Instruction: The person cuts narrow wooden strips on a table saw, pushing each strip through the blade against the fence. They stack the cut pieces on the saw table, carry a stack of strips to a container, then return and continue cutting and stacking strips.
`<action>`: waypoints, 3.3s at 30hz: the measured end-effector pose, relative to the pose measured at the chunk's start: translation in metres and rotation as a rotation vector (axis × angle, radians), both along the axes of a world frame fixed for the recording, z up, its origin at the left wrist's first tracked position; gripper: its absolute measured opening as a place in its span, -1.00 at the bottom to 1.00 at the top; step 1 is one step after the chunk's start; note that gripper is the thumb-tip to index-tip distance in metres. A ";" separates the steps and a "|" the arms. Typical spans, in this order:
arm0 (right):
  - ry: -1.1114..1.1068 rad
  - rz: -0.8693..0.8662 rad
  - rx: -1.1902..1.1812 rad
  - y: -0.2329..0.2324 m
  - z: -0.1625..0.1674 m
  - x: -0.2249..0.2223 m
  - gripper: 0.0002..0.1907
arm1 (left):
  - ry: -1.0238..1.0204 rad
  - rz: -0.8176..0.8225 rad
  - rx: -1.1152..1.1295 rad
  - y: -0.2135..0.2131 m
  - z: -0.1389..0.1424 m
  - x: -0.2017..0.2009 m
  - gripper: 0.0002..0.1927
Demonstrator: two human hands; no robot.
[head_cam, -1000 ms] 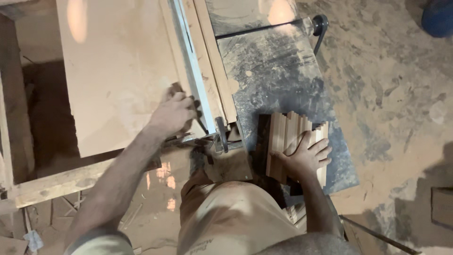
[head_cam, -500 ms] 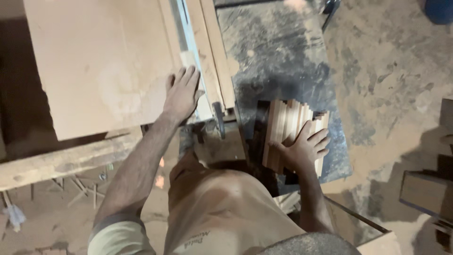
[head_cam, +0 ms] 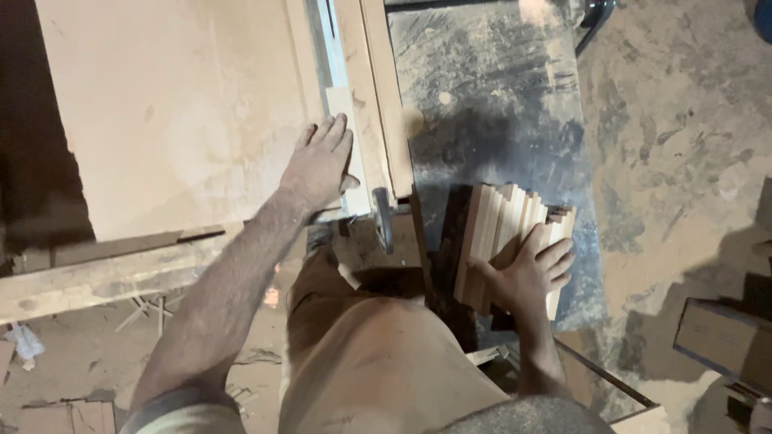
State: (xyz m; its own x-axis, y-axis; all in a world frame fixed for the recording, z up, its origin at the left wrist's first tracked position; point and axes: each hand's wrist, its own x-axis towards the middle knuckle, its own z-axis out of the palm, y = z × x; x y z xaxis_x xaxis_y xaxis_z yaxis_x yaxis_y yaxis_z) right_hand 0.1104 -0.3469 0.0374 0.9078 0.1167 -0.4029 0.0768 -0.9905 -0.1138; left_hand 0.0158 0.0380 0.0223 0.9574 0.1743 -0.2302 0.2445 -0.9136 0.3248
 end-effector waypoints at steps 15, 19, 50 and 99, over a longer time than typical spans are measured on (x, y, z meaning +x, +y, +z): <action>-0.026 0.023 -0.049 0.002 -0.007 0.003 0.54 | -0.019 0.000 0.006 0.098 -0.015 0.083 0.00; -0.004 -0.016 -0.086 0.008 -0.006 0.007 0.58 | -0.040 0.010 -0.001 0.145 -0.021 0.122 0.01; -0.097 -0.092 0.059 0.026 0.036 -0.014 0.55 | 0.236 -0.173 -0.882 -0.147 0.001 0.099 -0.73; -0.166 0.070 0.039 0.027 0.003 -0.005 0.43 | 0.075 -0.026 0.185 0.083 0.011 0.051 -0.04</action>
State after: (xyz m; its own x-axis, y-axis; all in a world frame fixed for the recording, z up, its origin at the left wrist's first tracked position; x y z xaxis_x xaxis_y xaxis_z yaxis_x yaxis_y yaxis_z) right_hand 0.1050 -0.3198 0.0408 0.9507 0.1942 -0.2419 0.1661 -0.9772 -0.1319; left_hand 0.0669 0.1213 0.0336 0.9434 0.1962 -0.2674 0.2376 -0.9623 0.1322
